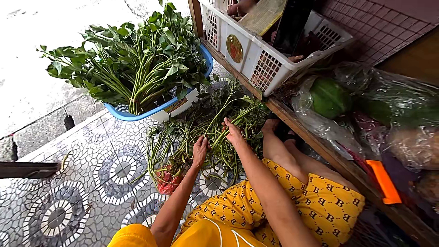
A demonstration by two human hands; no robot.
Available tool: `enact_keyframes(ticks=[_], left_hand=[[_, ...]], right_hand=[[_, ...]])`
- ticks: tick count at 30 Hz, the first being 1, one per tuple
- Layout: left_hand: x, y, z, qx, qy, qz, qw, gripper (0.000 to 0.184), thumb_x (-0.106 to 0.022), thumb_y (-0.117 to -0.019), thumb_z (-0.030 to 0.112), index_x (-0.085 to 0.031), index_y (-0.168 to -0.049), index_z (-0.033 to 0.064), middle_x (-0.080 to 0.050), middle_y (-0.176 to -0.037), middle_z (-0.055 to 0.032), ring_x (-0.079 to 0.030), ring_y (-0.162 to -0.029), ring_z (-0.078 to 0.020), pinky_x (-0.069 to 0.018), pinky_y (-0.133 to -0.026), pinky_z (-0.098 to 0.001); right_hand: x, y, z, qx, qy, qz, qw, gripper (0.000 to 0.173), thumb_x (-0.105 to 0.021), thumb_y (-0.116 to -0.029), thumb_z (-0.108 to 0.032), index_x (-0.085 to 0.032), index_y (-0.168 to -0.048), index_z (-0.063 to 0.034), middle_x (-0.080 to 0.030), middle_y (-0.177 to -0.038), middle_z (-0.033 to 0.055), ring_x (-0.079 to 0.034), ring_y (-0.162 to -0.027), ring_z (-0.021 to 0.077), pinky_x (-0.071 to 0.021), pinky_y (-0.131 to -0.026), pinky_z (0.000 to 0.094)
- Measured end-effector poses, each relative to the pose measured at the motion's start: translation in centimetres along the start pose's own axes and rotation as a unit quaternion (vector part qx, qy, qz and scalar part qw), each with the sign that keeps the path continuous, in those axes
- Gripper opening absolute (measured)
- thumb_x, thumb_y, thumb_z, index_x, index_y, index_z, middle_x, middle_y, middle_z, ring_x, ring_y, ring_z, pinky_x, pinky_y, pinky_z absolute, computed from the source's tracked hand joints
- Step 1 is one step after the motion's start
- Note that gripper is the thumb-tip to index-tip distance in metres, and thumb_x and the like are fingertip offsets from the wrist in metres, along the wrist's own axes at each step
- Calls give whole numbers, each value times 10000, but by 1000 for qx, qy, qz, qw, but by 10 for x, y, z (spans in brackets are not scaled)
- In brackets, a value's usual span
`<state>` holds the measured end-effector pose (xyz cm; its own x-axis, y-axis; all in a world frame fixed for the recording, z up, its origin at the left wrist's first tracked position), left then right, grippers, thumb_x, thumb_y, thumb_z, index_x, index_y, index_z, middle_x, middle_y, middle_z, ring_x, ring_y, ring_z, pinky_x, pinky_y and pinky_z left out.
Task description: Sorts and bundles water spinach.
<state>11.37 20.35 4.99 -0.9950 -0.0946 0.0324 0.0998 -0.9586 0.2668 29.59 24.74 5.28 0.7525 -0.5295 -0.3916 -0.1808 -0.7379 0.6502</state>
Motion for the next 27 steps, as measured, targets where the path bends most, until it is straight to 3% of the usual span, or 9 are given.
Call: enact_keyframes(ticks=[4,10,13,18,20,22,23,25,27], left_hand=[[-11,-1,-2,-15,-73,-8,997,315,-451,-1097,146,-619,-1299,-27,-654,-853,-18,-584,-682,-54,-504,-661,-226],[-20,2,-10,-3,-112,-21,994,321,-451,-1099,169,-639,-1304,9,-657,-843,-7,-562,-659,-53,-482,-639,-233],[3,3,-10,32,-133,37,990,336,-401,-1117,169,-627,-1291,-9,-657,-871,-50,-578,-698,-99,-497,-688,-284],[104,-21,-27,90,-211,187,955,397,-322,-1130,176,-590,-1338,-29,-667,-1057,-207,-633,-977,-287,-486,-934,-457],[135,-35,-40,114,-292,211,926,394,-360,-1120,180,-553,-1403,-15,-659,-1214,-243,-631,-1133,-343,-468,-1016,-490],[137,-48,-46,114,-438,176,874,543,-485,-1055,155,-364,-1562,1,-441,-1515,-304,-436,-1409,-447,-360,-1146,-575],[128,-56,-48,85,-506,143,846,616,-527,-1013,138,-328,-1582,9,-344,-1575,-327,-346,-1458,-491,-296,-1163,-622],[104,-73,-62,53,-567,62,819,597,-544,-1005,147,-376,-1570,46,-365,-1577,-302,-335,-1462,-497,-292,-1152,-646],[93,-85,-85,120,-540,15,833,551,-489,-1065,260,-388,-1560,40,-446,-1545,-255,-384,-1455,-444,-317,-1157,-626]], right_hand=[[-7,6,2,-5,18,-18,1000,266,-630,-1036,-221,-629,-1268,-90,-620,-904,35,-538,-638,104,-480,-580,254],[-2,-1,2,10,32,-11,999,210,-647,-1024,-191,-649,-1198,-72,-621,-882,31,-528,-592,87,-474,-538,228],[7,-2,0,7,30,31,999,214,-633,-1033,-178,-635,-1208,-55,-619,-861,36,-525,-590,89,-466,-539,230],[21,0,-11,22,-4,88,996,203,-614,-1046,-193,-591,-1190,-53,-563,-806,22,-513,-553,76,-471,-510,210],[24,-1,-12,32,1,97,995,186,-626,-1041,-200,-596,-1154,-55,-564,-772,20,-523,-546,80,-480,-508,219],[23,0,-11,27,8,99,995,193,-633,-1038,-209,-595,-1152,-58,-557,-779,23,-523,-556,81,-481,-516,220],[22,1,-10,22,12,98,995,189,-637,-1035,-210,-593,-1148,-65,-556,-785,20,-522,-564,81,-481,-526,222],[20,2,-9,18,14,95,995,184,-644,-1031,-211,-600,-1138,-67,-555,-793,18,-519,-573,86,-479,-536,229],[19,4,-9,13,16,89,996,190,-642,-1033,-230,-601,-1138,-77,-546,-793,12,-514,-576,87,-478,-542,228]])
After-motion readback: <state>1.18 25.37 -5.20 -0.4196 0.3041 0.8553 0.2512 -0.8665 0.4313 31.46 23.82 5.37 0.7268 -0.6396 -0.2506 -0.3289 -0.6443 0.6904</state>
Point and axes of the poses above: each hand's wrist, its own y-axis away from the middle knuckle, its own x-axis out of the back of the hand, z = x × y, the point moved 10 cm from there along -y, towards the middle knuckle
